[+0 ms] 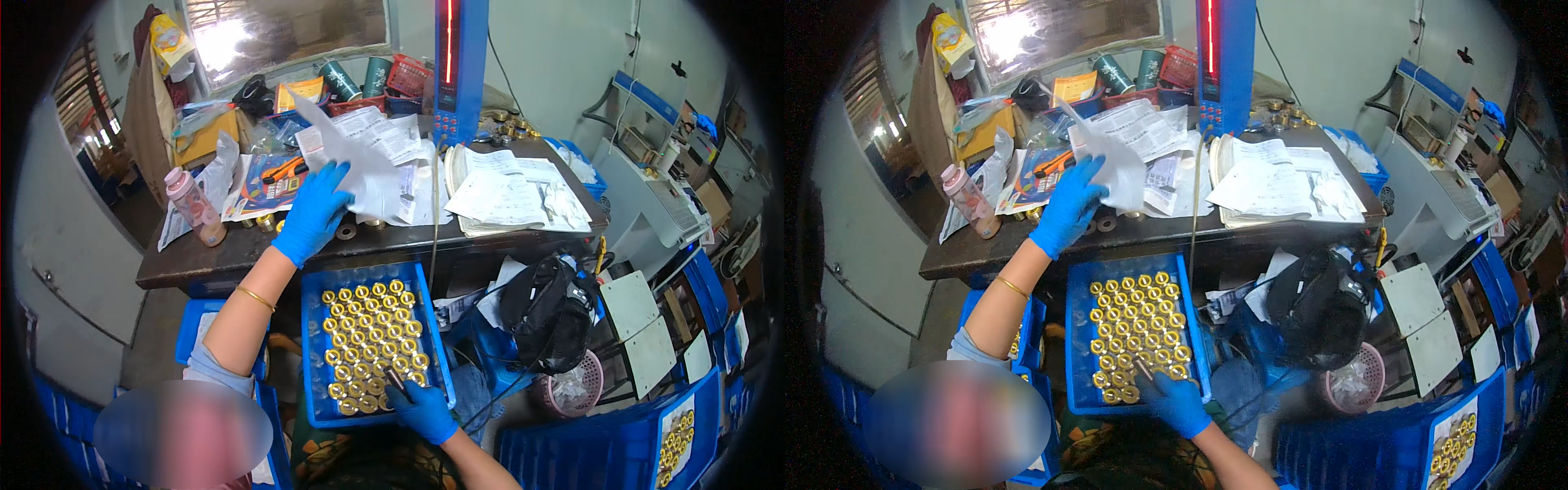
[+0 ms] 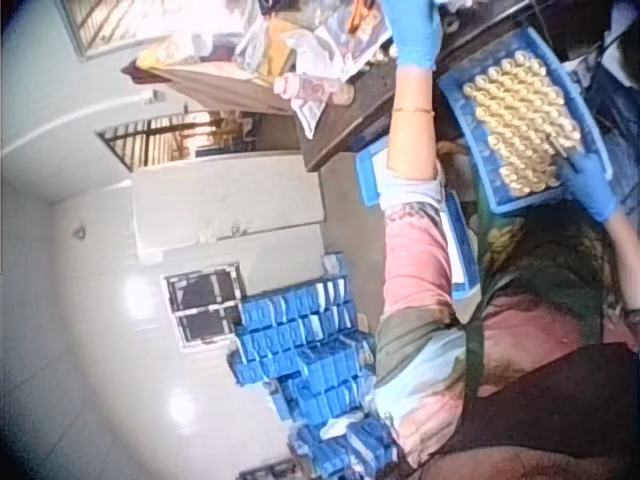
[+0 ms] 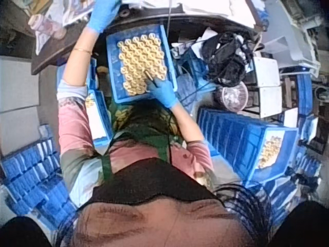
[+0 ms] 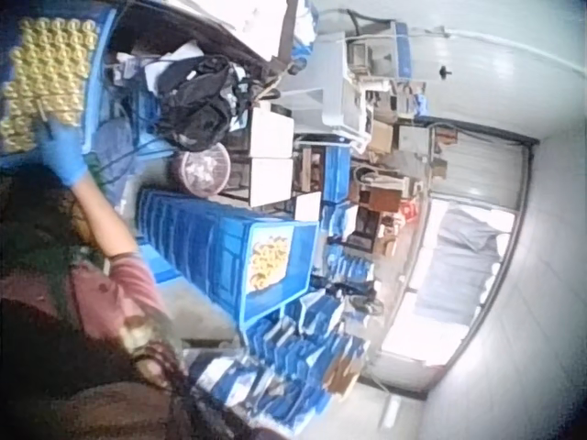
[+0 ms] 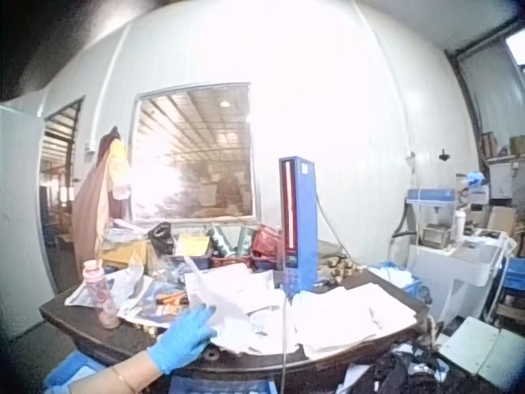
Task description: The person sorts and arranges small brass-colored metal components by hand, transferring them from one blue tray to another.
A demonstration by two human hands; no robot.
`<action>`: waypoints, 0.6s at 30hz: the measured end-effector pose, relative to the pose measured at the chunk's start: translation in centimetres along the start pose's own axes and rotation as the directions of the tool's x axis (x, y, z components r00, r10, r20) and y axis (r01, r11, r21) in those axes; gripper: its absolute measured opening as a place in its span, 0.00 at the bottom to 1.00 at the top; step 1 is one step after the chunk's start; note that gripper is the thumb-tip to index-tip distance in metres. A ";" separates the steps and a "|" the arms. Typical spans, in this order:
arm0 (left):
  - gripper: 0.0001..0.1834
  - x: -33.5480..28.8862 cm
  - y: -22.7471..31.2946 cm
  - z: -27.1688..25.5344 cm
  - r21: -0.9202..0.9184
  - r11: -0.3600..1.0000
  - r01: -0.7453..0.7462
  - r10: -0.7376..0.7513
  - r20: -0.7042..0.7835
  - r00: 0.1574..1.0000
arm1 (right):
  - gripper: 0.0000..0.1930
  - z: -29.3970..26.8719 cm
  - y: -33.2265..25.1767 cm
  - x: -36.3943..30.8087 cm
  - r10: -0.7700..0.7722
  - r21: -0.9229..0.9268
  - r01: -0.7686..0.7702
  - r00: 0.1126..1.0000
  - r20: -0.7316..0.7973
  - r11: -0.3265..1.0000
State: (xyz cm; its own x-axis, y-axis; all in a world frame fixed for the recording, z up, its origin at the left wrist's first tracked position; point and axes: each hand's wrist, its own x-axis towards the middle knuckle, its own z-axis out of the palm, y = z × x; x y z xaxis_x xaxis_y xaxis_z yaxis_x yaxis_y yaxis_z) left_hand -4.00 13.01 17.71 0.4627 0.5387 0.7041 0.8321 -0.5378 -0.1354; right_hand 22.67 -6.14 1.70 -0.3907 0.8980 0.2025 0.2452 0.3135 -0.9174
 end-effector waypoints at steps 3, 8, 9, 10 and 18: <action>0.10 -2.4 -0.3 1.6 0.039 0.994 0.105 -0.111 0.230 0.967 | 0.09 -0.1 0.2 0.0 0.028 -0.115 -0.022 0.998 0.051 0.993; 0.11 -4.3 -1.2 1.8 0.116 0.983 0.144 -0.177 0.361 0.916 | 0.12 0.2 0.2 0.3 -0.038 -0.125 0.036 0.999 -0.016 0.992; 0.14 -4.2 -1.0 1.7 0.106 0.979 0.177 -0.204 0.398 0.894 | 0.12 0.1 0.2 0.3 -0.042 -0.135 0.040 0.999 -0.009 0.990; 0.16 -4.2 -0.6 1.7 0.099 0.973 0.209 -0.231 0.434 0.870 | 0.12 -0.1 0.2 0.4 -0.047 -0.145 0.046 0.999 -0.001 0.988; 0.33 -4.2 2.4 -2.7 -0.114 0.930 0.348 -0.306 0.282 0.909 | 0.14 0.9 0.4 0.4 -0.122 -0.199 0.107 0.991 -0.063 0.974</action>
State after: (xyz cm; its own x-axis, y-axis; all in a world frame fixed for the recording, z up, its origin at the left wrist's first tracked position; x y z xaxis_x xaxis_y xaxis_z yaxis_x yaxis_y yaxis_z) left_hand -4.80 7.70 16.33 0.2524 0.8371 0.4854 0.9005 -0.3868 0.1987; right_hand 21.84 -5.91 1.16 -0.3608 0.8708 0.3339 0.3736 0.4630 -0.8038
